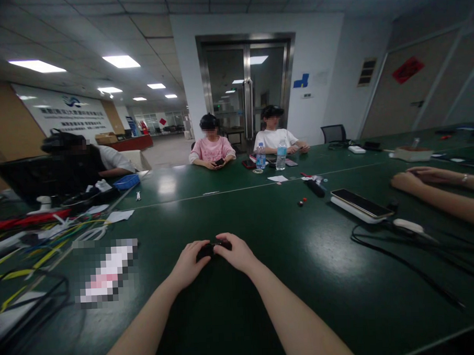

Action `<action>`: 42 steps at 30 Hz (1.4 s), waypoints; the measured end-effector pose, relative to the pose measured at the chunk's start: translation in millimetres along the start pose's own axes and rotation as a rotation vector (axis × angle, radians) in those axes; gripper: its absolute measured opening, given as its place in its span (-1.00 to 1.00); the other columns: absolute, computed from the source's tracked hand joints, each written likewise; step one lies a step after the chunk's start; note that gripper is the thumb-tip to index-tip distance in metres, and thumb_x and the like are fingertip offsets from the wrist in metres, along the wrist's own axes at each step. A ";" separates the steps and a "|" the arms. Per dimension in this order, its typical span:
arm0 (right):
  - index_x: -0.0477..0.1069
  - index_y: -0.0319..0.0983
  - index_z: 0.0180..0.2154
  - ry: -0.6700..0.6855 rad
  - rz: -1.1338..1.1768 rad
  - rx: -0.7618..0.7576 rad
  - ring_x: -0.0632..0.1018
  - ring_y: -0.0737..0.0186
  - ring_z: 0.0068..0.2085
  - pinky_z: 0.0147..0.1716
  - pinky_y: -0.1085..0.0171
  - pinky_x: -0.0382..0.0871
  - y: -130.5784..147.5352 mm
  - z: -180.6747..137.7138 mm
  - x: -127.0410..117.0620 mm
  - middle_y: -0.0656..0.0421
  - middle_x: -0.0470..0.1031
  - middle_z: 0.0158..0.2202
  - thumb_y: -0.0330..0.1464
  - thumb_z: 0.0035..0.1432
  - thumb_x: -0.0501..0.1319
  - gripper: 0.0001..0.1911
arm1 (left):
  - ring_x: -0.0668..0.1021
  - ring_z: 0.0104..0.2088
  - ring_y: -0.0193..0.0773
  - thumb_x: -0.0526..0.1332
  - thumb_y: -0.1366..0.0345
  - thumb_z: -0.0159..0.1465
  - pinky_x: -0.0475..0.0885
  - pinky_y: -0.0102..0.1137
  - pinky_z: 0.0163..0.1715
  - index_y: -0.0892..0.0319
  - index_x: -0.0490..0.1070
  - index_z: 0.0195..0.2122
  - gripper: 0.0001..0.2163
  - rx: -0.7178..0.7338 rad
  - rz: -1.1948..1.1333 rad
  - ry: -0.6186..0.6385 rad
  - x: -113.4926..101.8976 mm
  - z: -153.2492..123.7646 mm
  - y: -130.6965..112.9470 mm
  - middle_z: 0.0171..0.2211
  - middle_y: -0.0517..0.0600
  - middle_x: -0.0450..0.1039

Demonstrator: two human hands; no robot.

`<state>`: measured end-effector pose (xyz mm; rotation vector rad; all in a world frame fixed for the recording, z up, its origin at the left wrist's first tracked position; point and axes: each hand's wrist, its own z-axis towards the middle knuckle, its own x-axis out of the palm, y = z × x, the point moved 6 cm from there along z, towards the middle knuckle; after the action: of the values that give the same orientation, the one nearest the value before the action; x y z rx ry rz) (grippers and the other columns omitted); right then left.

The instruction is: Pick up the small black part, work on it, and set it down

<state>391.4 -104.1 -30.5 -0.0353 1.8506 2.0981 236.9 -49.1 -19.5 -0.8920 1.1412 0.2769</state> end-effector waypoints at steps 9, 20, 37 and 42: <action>0.40 -0.15 -0.19 -0.175 0.613 0.212 0.48 0.17 -0.15 -0.14 0.16 0.31 -32.1 8.9 -29.1 0.11 0.47 -0.19 -0.16 0.03 0.17 -0.69 | 0.29 0.07 -0.17 0.09 0.18 0.17 0.14 -0.23 0.05 0.06 0.23 0.05 -0.60 0.019 -0.014 -0.010 0.4 0.2 2.4 0.05 -0.01 0.29; 0.40 -0.16 -0.19 -0.150 0.547 0.208 0.47 0.21 -0.19 -0.16 0.18 0.31 -29.7 6.7 -26.0 0.13 0.47 -0.24 -0.24 0.01 0.19 -0.71 | 0.30 0.06 -0.17 0.07 0.22 0.18 0.15 -0.23 0.05 0.07 0.23 0.05 -0.62 -0.003 -0.018 -0.001 -2.1 -1.7 -0.8 0.05 -0.01 0.27; 0.41 -0.17 -0.21 -0.158 0.545 0.200 0.47 0.25 -0.24 -0.19 0.21 0.29 -29.5 6.9 -25.5 0.14 0.48 -0.28 -0.24 -0.03 0.21 -0.71 | 0.32 0.04 -0.16 0.12 0.31 0.14 0.18 -0.25 0.04 0.08 0.24 0.01 -0.63 0.018 -0.050 -0.035 1.5 1.5 5.4 0.02 0.02 0.27; 0.41 -0.17 -0.20 -0.150 0.549 0.185 0.48 0.24 -0.23 -0.18 0.19 0.30 -32.5 8.0 -26.0 0.14 0.48 -0.27 -0.26 0.00 0.20 -0.73 | 0.31 0.04 -0.16 0.08 0.31 0.18 0.16 -0.24 0.05 0.10 0.22 0.03 -0.64 0.017 -0.048 -0.032 2.2 1.4 6.2 0.02 0.02 0.27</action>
<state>426.3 -99.5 -54.1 0.7303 2.1219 2.1619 235.1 -44.7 -24.1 -0.8962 1.0897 0.2409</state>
